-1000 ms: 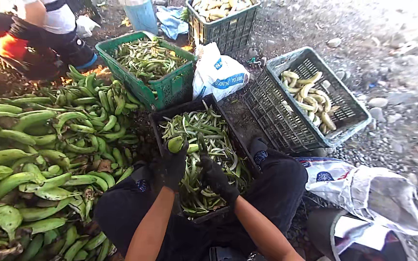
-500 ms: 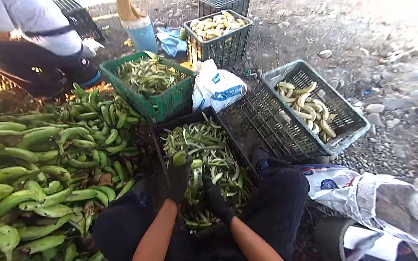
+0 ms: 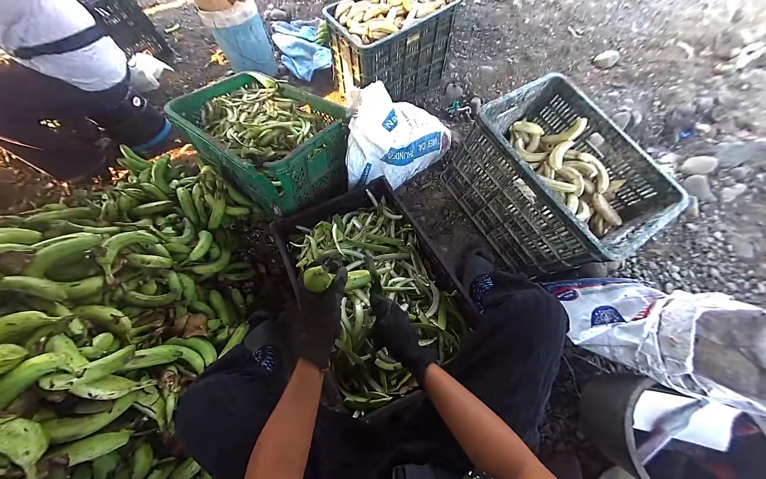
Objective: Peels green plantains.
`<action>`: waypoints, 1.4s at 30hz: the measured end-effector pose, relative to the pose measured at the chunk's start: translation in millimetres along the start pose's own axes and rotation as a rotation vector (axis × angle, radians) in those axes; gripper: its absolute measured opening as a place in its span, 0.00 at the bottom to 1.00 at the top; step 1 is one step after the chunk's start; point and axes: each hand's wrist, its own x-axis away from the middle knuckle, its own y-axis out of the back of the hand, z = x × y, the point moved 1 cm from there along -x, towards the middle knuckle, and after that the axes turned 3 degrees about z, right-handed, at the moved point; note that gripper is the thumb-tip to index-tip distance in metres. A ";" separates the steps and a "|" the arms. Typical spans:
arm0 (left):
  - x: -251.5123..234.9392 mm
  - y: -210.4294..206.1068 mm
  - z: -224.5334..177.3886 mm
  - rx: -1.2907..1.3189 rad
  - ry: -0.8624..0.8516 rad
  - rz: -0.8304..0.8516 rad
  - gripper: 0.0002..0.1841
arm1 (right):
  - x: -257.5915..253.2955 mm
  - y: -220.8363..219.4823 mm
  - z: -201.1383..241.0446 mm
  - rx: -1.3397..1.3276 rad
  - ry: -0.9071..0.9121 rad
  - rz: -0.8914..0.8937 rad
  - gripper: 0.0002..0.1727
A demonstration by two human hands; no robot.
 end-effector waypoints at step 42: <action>17.1 0.6 14.7 0.585 0.570 -0.035 0.22 | 5.6 -38.8 -14.3 -0.283 0.450 -0.251 0.40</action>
